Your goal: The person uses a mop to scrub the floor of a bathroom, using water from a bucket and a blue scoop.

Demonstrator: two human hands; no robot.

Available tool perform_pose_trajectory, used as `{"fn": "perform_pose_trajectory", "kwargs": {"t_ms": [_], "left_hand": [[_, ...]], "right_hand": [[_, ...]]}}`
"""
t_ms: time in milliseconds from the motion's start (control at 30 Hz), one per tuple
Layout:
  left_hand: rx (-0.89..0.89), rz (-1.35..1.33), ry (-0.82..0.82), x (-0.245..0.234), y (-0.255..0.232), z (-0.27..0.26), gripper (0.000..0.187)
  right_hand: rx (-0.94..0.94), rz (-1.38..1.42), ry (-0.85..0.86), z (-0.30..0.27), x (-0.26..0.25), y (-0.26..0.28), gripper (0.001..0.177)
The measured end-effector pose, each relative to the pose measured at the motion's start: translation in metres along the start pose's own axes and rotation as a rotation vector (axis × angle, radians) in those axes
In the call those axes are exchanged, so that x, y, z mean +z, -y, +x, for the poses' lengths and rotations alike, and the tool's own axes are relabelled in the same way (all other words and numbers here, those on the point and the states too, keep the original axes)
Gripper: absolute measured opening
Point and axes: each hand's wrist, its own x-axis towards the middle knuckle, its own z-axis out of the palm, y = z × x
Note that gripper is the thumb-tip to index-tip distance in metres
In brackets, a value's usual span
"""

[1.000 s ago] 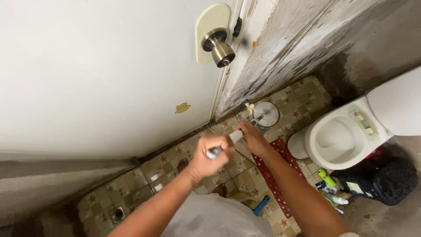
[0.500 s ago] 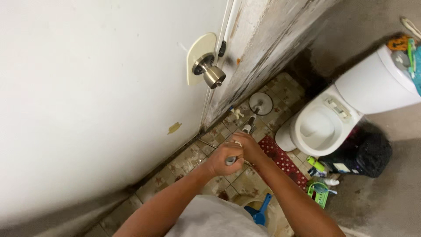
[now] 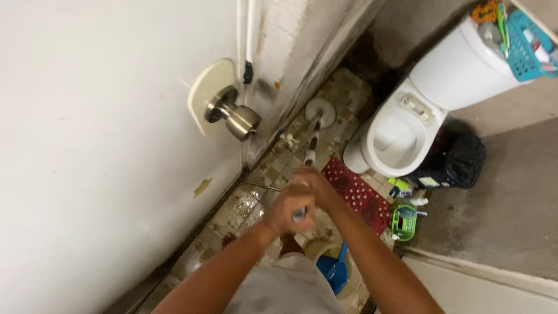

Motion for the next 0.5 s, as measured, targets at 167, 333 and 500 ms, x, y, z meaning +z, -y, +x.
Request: {"fn": "perform_pose_trajectory", "kwargs": {"t_ms": [167, 333, 500], "left_hand": [[-0.177, 0.067, -0.076, -0.001, 0.000, 0.015, 0.012], [-0.110, 0.066, -0.112, 0.014, -0.017, 0.059, 0.015], [0.009, 0.023, -0.114, 0.038, 0.033, 0.112, 0.010]], "right_hand": [[-0.016, -0.004, 0.003, 0.013, -0.010, -0.010, 0.034], [-0.041, 0.065, -0.134, 0.011, -0.045, 0.003, 0.034], [-0.156, 0.131, -0.166, 0.020, -0.099, -0.055, 0.032]]}}
